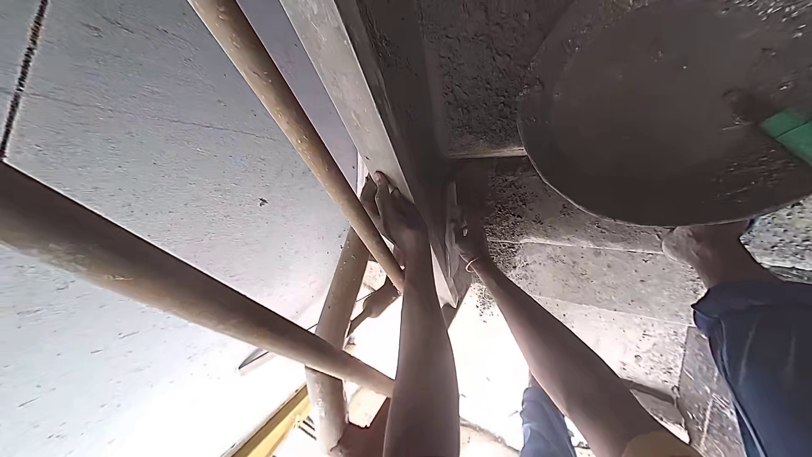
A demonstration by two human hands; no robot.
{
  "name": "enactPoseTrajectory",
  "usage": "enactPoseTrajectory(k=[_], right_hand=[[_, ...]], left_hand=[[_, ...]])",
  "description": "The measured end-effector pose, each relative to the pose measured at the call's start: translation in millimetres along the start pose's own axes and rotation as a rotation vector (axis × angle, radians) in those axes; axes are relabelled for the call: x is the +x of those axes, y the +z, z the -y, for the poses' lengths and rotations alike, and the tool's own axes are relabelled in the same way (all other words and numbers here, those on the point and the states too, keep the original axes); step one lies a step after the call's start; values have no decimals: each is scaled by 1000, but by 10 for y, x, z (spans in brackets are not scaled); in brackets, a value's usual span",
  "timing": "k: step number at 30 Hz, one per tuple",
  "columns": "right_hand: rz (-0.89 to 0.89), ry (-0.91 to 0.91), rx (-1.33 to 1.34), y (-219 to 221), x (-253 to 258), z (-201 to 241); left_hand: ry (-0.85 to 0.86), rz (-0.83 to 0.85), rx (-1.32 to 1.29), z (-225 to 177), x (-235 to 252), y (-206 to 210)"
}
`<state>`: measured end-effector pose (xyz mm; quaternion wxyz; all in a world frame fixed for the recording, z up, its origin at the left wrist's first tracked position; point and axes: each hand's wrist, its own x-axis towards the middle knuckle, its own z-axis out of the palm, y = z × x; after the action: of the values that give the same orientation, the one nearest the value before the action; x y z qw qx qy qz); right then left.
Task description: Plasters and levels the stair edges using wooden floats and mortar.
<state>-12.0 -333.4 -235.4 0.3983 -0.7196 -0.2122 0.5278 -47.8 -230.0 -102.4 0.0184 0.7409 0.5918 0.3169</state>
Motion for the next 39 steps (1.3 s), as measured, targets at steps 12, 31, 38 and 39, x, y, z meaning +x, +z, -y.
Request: enactPoseTrajectory(k=[12,31,38,39], right_hand=[[-154,-239,41,-744,619,2077],[-243,-425,-7,-866,888,2469],[-359,-552,-14,-1125,1167,3367],[-353,-559,-12,-1140,1188,3371]], left_hand=[[-84,-203,11,-327,467,88],[49,-259,-53,-266,471,130],[14,-255,-35,-358,493,101],[13,-257,-34,-360,495,107]])
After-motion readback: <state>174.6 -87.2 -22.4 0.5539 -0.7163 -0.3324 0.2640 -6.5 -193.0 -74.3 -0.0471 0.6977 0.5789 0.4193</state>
